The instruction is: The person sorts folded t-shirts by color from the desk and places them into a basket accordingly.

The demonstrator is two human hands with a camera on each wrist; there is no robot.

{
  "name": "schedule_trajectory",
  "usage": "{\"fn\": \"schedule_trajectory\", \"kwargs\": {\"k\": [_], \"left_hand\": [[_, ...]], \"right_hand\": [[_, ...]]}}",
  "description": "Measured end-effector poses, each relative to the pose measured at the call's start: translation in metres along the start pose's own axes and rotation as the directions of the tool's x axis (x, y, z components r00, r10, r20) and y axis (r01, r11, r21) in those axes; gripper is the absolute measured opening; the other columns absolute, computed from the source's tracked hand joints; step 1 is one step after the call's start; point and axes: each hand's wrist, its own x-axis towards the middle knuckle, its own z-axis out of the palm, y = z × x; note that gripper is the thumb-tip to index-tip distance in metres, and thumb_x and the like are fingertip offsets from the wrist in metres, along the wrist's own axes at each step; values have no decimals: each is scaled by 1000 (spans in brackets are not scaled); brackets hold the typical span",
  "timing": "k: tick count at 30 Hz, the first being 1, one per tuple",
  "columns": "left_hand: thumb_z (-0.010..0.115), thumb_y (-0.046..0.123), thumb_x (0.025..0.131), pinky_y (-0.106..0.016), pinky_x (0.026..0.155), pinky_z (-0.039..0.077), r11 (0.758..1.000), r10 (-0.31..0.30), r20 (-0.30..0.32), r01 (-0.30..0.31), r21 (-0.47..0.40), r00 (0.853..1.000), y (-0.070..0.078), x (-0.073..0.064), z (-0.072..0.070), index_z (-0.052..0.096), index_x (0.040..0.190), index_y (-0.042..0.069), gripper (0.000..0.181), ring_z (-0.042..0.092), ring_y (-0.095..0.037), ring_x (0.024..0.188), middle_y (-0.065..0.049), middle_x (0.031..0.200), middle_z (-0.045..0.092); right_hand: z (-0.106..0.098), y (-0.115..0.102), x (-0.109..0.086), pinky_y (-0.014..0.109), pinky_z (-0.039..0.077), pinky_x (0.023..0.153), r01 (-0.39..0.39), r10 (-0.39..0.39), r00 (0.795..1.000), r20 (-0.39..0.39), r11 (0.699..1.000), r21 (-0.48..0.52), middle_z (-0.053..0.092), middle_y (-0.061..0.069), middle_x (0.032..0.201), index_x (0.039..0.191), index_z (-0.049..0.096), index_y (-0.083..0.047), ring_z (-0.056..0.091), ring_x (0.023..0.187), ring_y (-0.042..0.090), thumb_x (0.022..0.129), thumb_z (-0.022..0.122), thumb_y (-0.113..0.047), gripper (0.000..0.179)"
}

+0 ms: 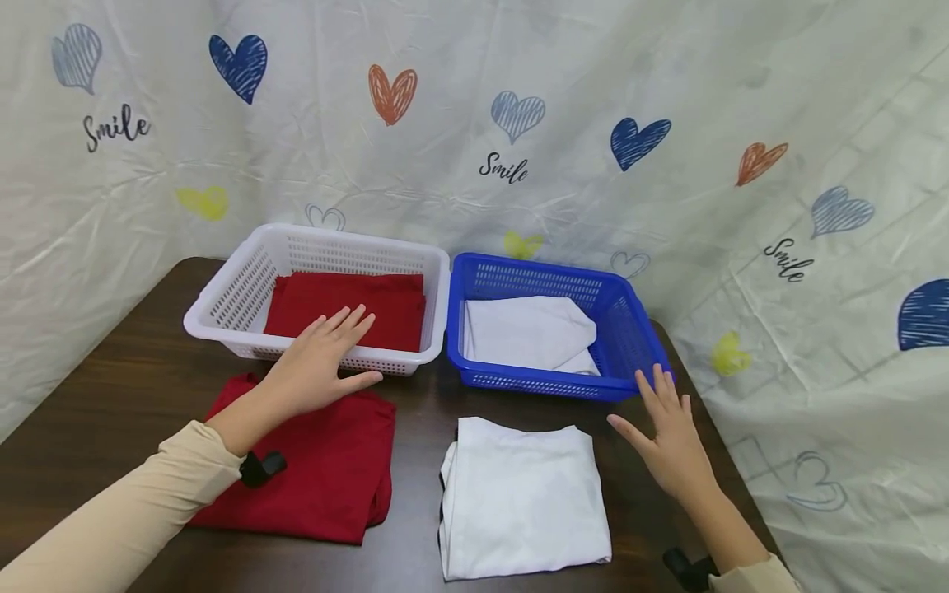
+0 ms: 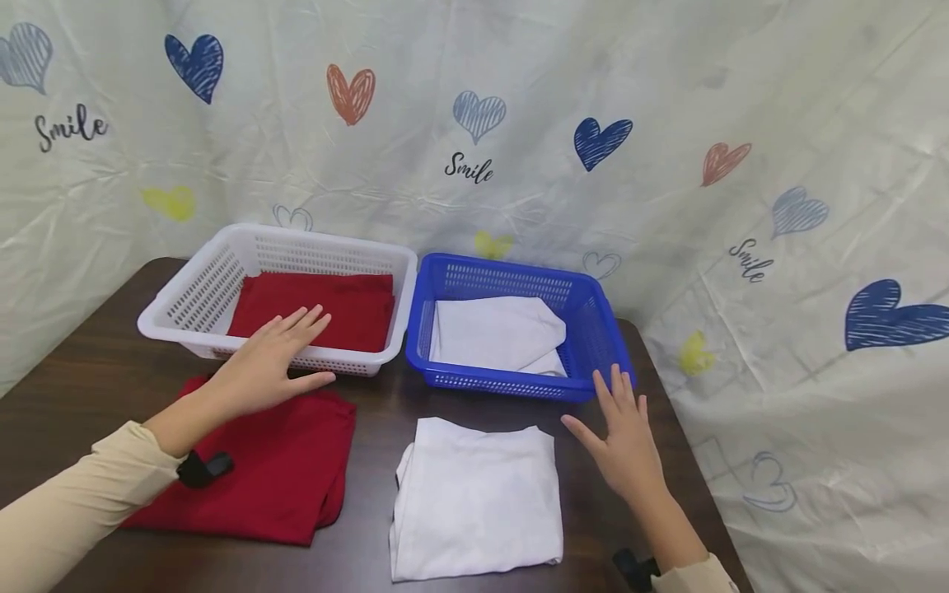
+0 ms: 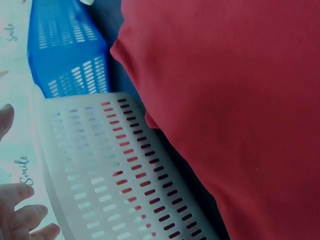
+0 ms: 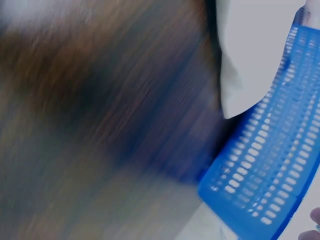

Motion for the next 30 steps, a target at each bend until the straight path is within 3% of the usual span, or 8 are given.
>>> {"fn": "schedule_trajectory", "kwargs": {"k": [7, 23, 30], "left_hand": [[68, 53, 87, -57, 125, 16, 999, 43, -15, -43, 1, 999, 10, -3, 6, 31, 156, 10, 90, 25, -38, 151, -14, 163, 28], [71, 54, 84, -56, 124, 20, 994, 97, -42, -94, 54, 994, 28, -8, 16, 34, 155, 12, 91, 27, -36, 151, -11, 163, 30], [71, 55, 84, -56, 124, 22, 991, 120, -32, -118, 56, 992, 39, -10, 19, 31, 156, 14, 92, 28, -35, 151, -10, 163, 30]], "right_hand": [[6, -10, -11, 62, -8, 123, 25, -25, 1000, 4, 999, 21, 5, 22, 166, 159, 21, -9, 0, 154, 41, 97, 62, -41, 81], [15, -22, -26, 58, -4, 125, -17, 17, 1000, 6, 999, 47, 4, 23, 166, 159, 21, -9, 2, 153, 45, 95, 65, -41, 84], [17, -33, -31, 60, 0, 124, -47, 44, 998, 40, 995, 84, 1, 17, 168, 159, 21, -11, -4, 156, 36, 94, 66, -42, 85]]}}
